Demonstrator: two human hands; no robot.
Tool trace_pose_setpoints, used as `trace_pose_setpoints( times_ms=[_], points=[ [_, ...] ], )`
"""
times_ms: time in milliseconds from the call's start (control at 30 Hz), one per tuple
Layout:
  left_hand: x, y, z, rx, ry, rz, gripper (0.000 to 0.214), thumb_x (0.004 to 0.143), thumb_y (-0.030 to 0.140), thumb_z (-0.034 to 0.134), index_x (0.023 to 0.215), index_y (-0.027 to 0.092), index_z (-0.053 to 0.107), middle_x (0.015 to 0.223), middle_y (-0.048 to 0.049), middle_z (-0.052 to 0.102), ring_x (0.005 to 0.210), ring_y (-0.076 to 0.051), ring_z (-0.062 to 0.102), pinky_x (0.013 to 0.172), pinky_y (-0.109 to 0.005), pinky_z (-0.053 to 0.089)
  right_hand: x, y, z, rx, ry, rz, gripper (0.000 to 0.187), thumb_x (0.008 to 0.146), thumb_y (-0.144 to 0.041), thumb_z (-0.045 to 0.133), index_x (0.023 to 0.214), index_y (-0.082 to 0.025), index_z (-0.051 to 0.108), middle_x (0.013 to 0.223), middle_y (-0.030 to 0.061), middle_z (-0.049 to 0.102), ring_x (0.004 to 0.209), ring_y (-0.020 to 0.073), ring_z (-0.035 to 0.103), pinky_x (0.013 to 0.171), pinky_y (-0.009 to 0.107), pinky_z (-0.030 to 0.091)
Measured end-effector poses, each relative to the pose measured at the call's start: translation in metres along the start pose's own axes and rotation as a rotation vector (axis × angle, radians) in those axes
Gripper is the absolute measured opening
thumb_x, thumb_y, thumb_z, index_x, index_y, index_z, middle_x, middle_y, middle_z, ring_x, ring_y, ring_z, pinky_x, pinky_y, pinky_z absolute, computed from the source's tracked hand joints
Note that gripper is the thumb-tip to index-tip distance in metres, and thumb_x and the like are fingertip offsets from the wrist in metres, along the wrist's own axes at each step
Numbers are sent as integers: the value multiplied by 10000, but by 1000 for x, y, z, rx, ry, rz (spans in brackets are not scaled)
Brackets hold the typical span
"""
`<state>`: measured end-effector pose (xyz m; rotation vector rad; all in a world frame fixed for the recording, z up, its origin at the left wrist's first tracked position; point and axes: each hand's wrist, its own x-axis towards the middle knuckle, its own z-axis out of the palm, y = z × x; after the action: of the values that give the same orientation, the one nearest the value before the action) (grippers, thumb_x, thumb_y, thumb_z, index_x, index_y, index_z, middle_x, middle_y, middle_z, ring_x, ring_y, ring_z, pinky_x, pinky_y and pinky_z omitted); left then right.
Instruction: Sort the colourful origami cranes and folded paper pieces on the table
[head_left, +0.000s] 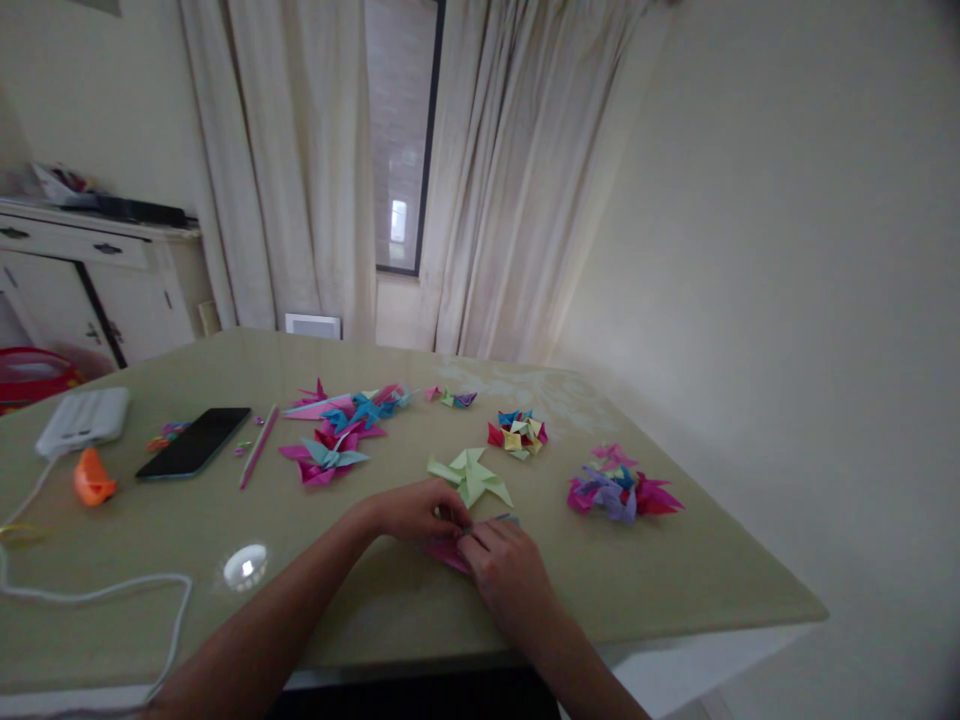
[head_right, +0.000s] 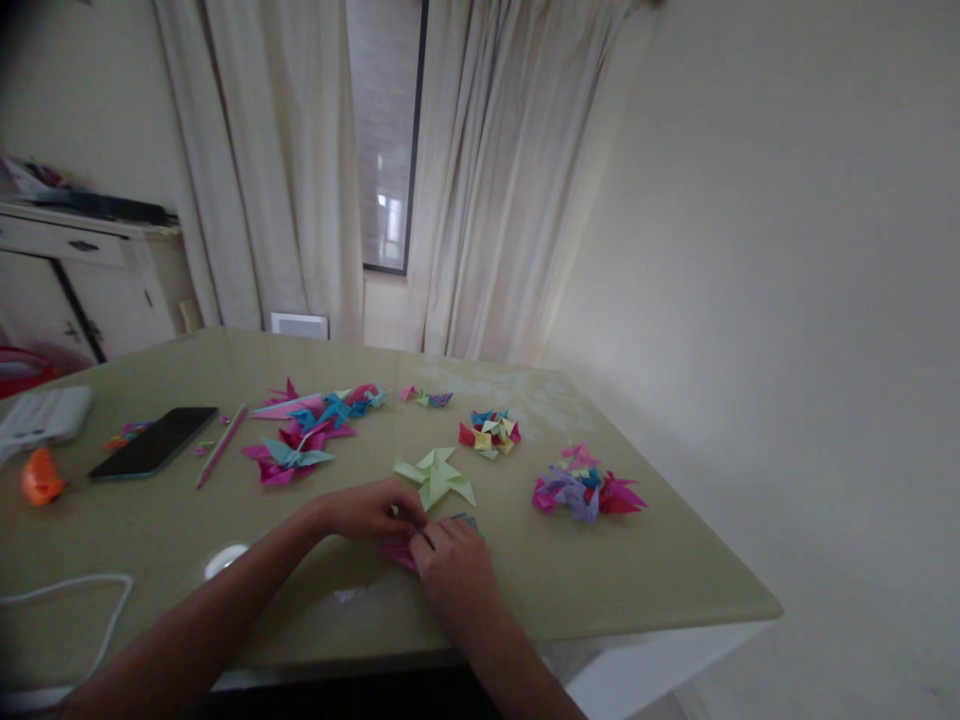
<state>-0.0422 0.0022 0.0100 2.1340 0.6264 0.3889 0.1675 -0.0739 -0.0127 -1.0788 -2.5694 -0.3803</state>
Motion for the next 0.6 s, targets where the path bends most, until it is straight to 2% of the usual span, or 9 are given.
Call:
trace_pose_setpoints(
  times_ms=[267,367,467,600],
  points=[
    [0,3,2,29,-22,-36,202,782,203,735,976,171,787,802,3,711,716,-131,610,650,-201,462,-4,-2,10,27,78,66,98,930,-156,746,854,-192,697,840,43,740,799,219,665,732,320,454],
    [2,6,3,33,-19,-44,139,801,201,706,918,161,770,750,17,671,683,-117,571,616,-193,428,-10,2,4,152,58,90,20,952,-200,736,948,-211,720,926,30,767,855,218,689,777,315,480],
    [2,8,3,54,-23,-43,106,819,208,684,882,162,755,709,31,634,658,-107,531,595,-190,398,-22,10,-7,267,17,113,62,981,-232,705,1040,-237,725,1013,16,774,913,214,699,821,313,498],
    [2,7,3,88,-17,-41,110,836,250,691,890,173,748,696,40,604,664,-110,510,605,-195,391,-37,24,-16,236,-38,205,111,971,-146,681,1017,-229,738,1019,31,763,938,234,690,839,329,506]
  ],
)
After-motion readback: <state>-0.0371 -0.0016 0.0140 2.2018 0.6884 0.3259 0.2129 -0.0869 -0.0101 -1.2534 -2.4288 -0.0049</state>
